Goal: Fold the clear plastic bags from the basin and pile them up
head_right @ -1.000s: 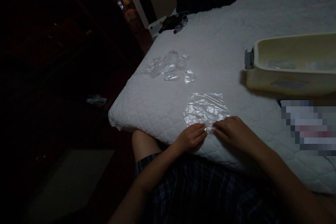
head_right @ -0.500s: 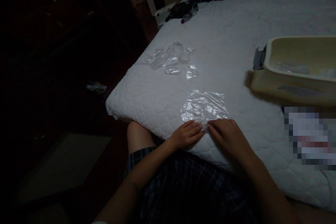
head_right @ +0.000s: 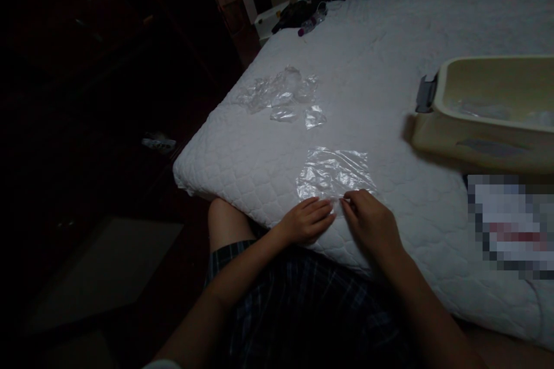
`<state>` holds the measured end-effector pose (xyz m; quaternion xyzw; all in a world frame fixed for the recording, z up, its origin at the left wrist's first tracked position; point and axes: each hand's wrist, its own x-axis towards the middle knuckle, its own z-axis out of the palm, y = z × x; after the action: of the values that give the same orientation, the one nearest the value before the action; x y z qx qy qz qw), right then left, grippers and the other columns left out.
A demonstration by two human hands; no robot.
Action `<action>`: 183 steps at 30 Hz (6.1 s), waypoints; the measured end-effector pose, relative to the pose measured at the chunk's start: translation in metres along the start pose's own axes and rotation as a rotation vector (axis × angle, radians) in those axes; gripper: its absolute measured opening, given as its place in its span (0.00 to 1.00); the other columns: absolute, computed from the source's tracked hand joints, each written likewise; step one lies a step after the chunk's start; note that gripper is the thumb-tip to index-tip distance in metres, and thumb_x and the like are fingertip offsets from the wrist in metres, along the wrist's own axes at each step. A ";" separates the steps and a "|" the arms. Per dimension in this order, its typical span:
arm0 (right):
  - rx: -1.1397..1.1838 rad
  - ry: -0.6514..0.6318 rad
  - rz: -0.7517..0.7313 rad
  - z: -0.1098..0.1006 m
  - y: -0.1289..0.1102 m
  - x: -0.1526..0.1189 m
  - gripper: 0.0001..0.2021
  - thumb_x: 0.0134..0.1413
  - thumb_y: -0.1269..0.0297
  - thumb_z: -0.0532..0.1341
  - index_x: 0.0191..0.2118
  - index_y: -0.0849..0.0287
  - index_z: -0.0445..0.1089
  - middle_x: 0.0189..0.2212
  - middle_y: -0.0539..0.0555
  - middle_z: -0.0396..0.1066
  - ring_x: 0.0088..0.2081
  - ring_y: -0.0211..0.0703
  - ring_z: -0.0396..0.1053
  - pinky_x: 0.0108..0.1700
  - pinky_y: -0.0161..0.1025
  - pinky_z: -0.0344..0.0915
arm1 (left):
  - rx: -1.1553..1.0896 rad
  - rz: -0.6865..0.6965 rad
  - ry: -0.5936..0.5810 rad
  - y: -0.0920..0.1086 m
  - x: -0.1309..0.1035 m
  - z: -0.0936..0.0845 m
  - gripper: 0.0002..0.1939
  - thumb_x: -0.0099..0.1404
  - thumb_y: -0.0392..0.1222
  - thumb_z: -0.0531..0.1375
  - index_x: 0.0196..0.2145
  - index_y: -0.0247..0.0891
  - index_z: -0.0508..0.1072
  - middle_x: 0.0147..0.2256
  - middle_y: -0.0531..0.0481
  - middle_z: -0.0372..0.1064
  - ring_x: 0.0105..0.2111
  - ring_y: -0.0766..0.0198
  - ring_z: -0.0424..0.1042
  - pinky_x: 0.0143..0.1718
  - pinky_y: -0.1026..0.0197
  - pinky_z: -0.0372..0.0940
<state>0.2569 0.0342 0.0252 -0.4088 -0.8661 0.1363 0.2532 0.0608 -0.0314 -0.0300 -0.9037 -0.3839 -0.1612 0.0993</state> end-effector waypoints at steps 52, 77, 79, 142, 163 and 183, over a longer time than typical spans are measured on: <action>0.047 -0.073 0.178 -0.045 0.059 -0.005 0.15 0.61 0.60 0.53 0.46 0.59 0.72 0.43 0.59 0.72 0.43 0.48 0.71 0.47 0.44 0.66 | 0.058 -0.003 0.170 0.006 0.008 -0.003 0.14 0.69 0.36 0.51 0.49 0.34 0.71 0.50 0.44 0.72 0.56 0.58 0.66 0.56 0.53 0.66; 0.433 -0.138 0.181 -0.039 0.069 0.000 0.10 0.55 0.56 0.60 0.37 0.55 0.75 0.37 0.57 0.73 0.39 0.46 0.71 0.42 0.42 0.67 | -0.059 -0.104 -0.007 0.016 0.039 0.000 0.21 0.68 0.42 0.51 0.52 0.24 0.68 0.54 0.32 0.66 0.59 0.50 0.62 0.60 0.48 0.60; 0.421 -0.136 0.191 -0.039 0.066 0.000 0.12 0.55 0.55 0.59 0.38 0.56 0.75 0.38 0.57 0.73 0.39 0.46 0.71 0.42 0.42 0.66 | -0.062 -0.106 -0.019 0.016 0.039 0.001 0.21 0.68 0.42 0.51 0.52 0.25 0.68 0.54 0.32 0.66 0.59 0.50 0.62 0.60 0.48 0.60; -0.021 0.052 -0.213 0.007 0.039 0.006 0.13 0.60 0.69 0.53 0.46 0.61 0.72 0.40 0.61 0.70 0.40 0.48 0.66 0.43 0.46 0.65 | 0.005 -0.191 -0.108 0.018 0.043 -0.004 0.28 0.70 0.53 0.46 0.57 0.29 0.62 0.61 0.36 0.57 0.65 0.50 0.49 0.65 0.44 0.47; 0.038 0.051 -0.192 0.009 0.042 0.006 0.16 0.59 0.68 0.52 0.50 0.58 0.69 0.43 0.60 0.70 0.44 0.50 0.65 0.46 0.49 0.63 | -0.201 -0.121 0.271 0.011 0.038 0.021 0.30 0.65 0.48 0.52 0.59 0.29 0.50 0.65 0.29 0.35 0.68 0.44 0.36 0.62 0.43 0.57; 0.018 0.044 -0.274 0.016 0.039 0.009 0.18 0.54 0.74 0.54 0.47 0.53 0.73 0.46 0.58 0.69 0.47 0.52 0.64 0.47 0.51 0.58 | -0.186 -0.251 0.000 0.013 0.034 0.017 0.32 0.64 0.58 0.51 0.59 0.37 0.55 0.63 0.35 0.43 0.67 0.44 0.39 0.62 0.37 0.54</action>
<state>0.2682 0.0657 -0.0027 -0.2872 -0.9068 0.0993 0.2920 0.0957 -0.0125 -0.0344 -0.8541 -0.4771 -0.2071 -0.0059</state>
